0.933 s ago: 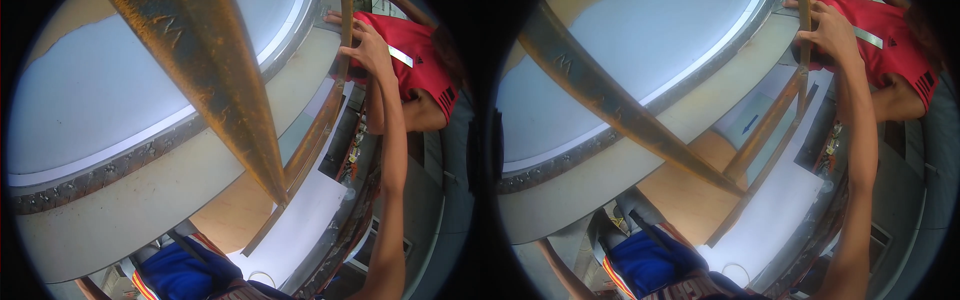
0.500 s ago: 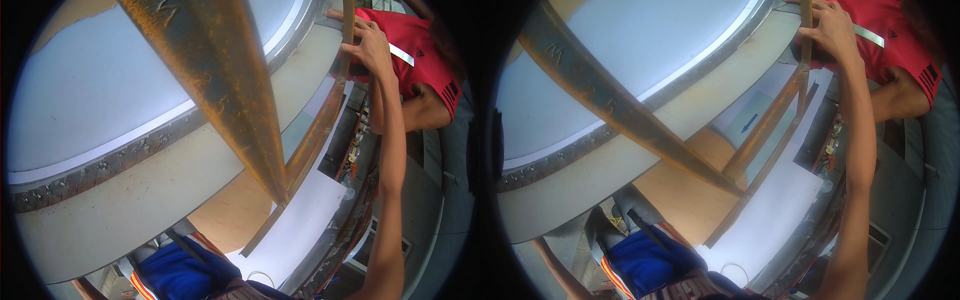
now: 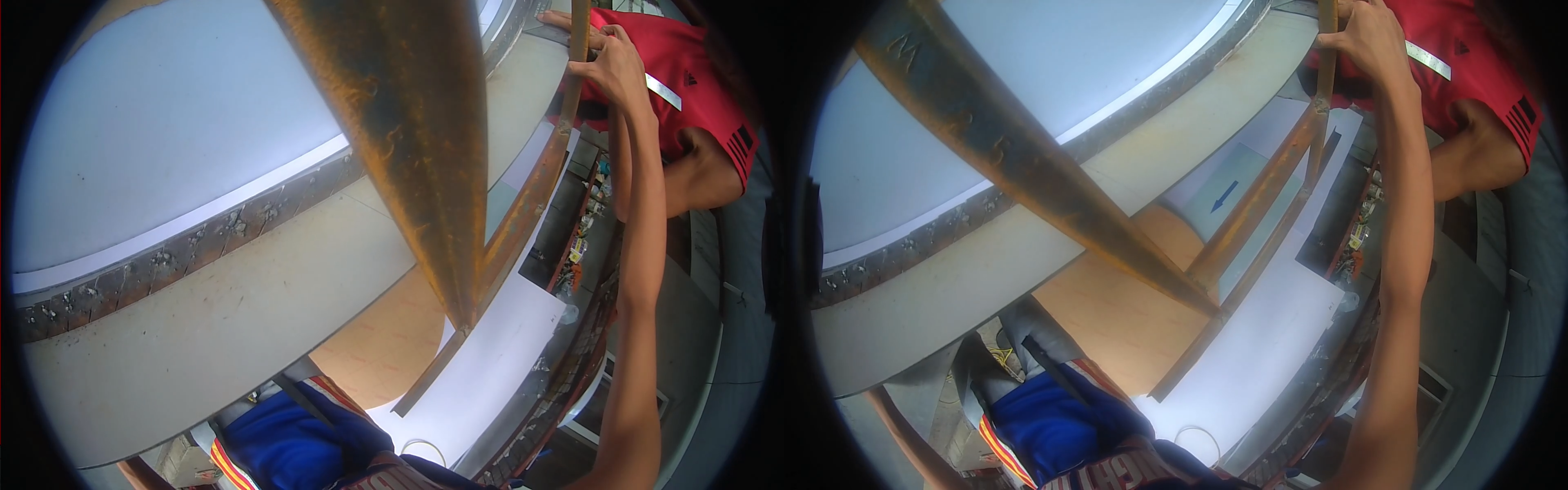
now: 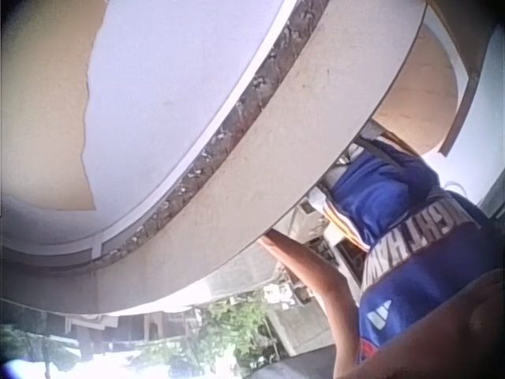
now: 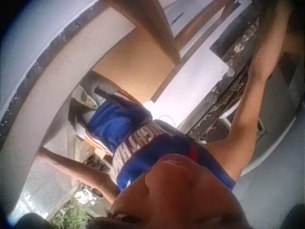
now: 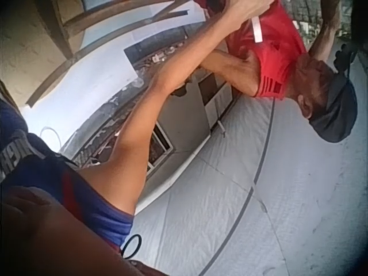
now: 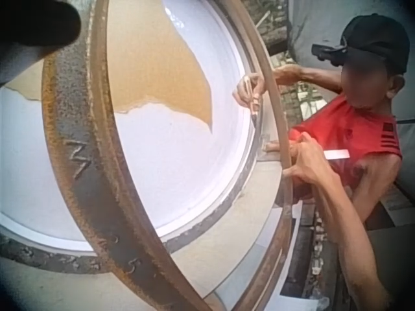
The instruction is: Measuring and marking a large circular sign frame with a partner using a ruler and tape measure.
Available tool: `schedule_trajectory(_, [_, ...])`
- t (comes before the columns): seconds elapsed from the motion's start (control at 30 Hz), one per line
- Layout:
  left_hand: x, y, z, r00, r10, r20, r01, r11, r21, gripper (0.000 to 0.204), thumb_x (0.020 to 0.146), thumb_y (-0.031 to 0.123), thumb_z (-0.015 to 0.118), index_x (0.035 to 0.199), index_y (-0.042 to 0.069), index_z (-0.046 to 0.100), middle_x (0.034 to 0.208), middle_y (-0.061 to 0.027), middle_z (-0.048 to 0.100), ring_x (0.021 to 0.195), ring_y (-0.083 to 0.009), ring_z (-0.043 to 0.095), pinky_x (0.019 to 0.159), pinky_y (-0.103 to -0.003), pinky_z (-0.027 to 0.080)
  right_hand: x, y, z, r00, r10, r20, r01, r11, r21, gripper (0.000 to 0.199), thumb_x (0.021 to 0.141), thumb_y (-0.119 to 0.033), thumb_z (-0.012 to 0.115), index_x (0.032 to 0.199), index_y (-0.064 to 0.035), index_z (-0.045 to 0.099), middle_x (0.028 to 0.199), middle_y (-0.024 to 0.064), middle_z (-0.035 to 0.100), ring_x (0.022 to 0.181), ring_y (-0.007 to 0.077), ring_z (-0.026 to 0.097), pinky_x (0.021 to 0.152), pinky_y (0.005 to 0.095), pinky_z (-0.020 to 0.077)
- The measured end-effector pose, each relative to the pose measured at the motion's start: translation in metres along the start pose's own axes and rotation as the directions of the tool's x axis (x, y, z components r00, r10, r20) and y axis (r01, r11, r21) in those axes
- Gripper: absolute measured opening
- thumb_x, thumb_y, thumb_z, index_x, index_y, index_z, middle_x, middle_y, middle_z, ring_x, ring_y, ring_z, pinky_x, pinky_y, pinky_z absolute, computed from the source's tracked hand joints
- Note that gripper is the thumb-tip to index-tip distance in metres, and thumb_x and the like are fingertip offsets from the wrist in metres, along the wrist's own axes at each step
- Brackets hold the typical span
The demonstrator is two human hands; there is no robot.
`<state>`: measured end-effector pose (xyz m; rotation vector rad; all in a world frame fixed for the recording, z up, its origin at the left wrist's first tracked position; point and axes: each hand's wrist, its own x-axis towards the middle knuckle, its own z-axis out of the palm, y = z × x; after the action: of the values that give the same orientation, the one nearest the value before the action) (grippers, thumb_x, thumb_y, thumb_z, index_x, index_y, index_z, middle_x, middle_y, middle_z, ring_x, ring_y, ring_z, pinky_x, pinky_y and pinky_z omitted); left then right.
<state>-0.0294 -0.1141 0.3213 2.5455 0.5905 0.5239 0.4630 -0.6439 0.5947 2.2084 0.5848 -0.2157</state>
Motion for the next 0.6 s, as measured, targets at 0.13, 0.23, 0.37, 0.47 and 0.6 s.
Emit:
schedule_trajectory(0.13, [0.002, -0.002, -0.004, 1.0, 0.003, -0.007, -0.003, 1.0, -0.005, 0.048, 0.097, 0.03, 0.048, 0.133, -0.001, 0.049, 0.138, -0.0186, 0.05, 0.125, -0.034, 0.045, 0.107, -0.05, 0.031, 0.004, 0.002, 0.002, 1.0, -0.014, 0.0, 0.014, 0.999, 0.039, 0.039, 0.058, -0.027, 0.076, 0.089, -0.0041, 0.076, 0.111, 0.0241, 0.062, 0.111, 0.0339, 0.058, 0.094, 0.0422, 0.0491])
schedule_trajectory(0.23, [0.006, -0.003, -0.007, 1.0, 0.004, -0.01, -0.004, 1.0, -0.011, 0.047, 0.097, 0.029, 0.048, 0.133, -0.001, 0.049, 0.137, -0.0186, 0.05, 0.125, -0.034, 0.046, 0.107, -0.05, 0.031, 0.009, 0.007, 0.004, 0.993, -0.085, 0.084, 0.084, 0.996, 0.016, 0.041, 0.057, -0.028, 0.076, 0.093, -0.0061, 0.076, 0.112, 0.019, 0.063, 0.11, 0.033, 0.054, 0.098, 0.0436, 0.0441])
schedule_trajectory(0.37, [0.006, -0.001, -0.016, 1.0, 0.002, -0.013, -0.002, 1.0, -0.016, 0.047, 0.097, 0.029, 0.048, 0.133, -0.001, 0.049, 0.137, -0.0187, 0.05, 0.124, -0.0339, 0.046, 0.107, -0.05, 0.031, 0.005, 0.008, 0.01, 0.997, -0.073, 0.031, 0.077, 0.985, -0.158, 0.047, 0.057, -0.03, 0.076, 0.1, -0.0096, 0.075, 0.116, 0.0085, 0.065, 0.114, 0.0299, 0.047, 0.103, 0.0522, 0.0306])
schedule_trajectory(0.47, [0.005, 0.0, -0.02, 1.0, -0.003, -0.019, 0.002, 1.0, -0.024, 0.047, 0.097, 0.029, 0.048, 0.133, -0.001, 0.049, 0.137, -0.0187, 0.05, 0.124, -0.0339, 0.046, 0.107, -0.05, 0.031, 0.005, 0.007, 0.01, 0.997, -0.08, 0.019, 0.081, 0.99, -0.115, 0.048, 0.057, -0.031, 0.076, 0.101, -0.0107, 0.075, 0.115, 0.0058, 0.066, 0.116, 0.0287, 0.045, 0.102, 0.0566, 0.0264])
schedule_trajectory(0.6, [0.004, 0.001, -0.026, 1.0, -0.008, -0.022, 0.007, 0.999, -0.032, 0.046, 0.097, 0.028, 0.048, 0.133, -0.001, 0.049, 0.137, -0.0188, 0.05, 0.124, -0.0338, 0.047, 0.107, -0.05, 0.032, 0.009, 0.01, 0.009, 0.995, -0.087, 0.057, 0.092, 0.99, -0.103, 0.049, 0.056, -0.031, 0.076, 0.101, -0.0105, 0.075, 0.113, 0.0065, 0.066, 0.117, 0.0289, 0.045, 0.101, 0.0571, 0.0272])
